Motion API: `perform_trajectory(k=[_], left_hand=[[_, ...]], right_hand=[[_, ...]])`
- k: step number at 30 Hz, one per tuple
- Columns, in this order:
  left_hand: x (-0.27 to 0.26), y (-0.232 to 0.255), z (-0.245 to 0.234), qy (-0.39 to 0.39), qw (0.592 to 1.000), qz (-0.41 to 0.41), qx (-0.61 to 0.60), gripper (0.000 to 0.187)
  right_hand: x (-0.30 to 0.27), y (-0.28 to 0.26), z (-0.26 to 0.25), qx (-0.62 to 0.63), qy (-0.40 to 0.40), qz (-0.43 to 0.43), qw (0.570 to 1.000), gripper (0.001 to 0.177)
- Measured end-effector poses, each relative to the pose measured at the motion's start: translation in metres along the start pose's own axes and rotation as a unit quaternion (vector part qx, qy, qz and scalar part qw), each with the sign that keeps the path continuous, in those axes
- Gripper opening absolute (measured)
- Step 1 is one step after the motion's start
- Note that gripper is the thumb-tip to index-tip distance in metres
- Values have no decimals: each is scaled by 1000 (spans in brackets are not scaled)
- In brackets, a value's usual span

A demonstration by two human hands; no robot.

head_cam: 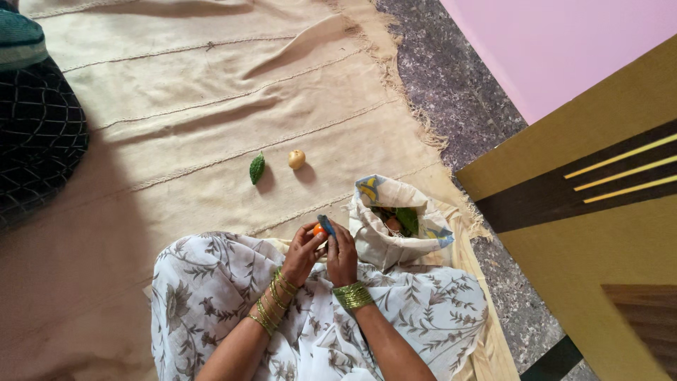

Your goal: The person cleans vegetables by wiping a bitter gourd, a potato, and a tomato with a cloth and placing them on the mat.

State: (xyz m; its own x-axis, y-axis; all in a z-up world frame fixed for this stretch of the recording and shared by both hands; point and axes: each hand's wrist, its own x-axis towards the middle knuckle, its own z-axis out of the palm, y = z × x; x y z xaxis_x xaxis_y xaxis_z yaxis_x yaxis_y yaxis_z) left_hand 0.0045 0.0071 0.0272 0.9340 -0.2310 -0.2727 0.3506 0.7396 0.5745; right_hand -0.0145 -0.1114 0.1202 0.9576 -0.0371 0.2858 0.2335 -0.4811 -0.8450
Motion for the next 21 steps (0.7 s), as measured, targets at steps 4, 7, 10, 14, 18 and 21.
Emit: perform_trajectory(k=[4, 7, 10, 14, 18, 21], left_hand=[[3, -2, -7, 28, 999, 14, 8, 49], [4, -7, -11, -8, 1000, 11, 23, 53], [4, -7, -7, -24, 999, 12, 47, 52], [-2, 3, 2, -26, 1000, -4, 16, 50], [-1, 4, 1, -5, 999, 11, -31, 51], [3, 1, -2, 23, 999, 29, -8, 49]], right_hand=[[-8, -8, -1, -134, 12, -116, 984, 45], [-5, -6, -3, -147, 2, -130, 981, 48], [-2, 2, -3, -100, 5, -77, 992, 47], [-1, 7, 2, 15, 0, -3, 1000, 38], [-6, -4, 3, -52, 5, -41, 998, 44], [-7, -14, -2, -127, -9, -152, 980, 55]])
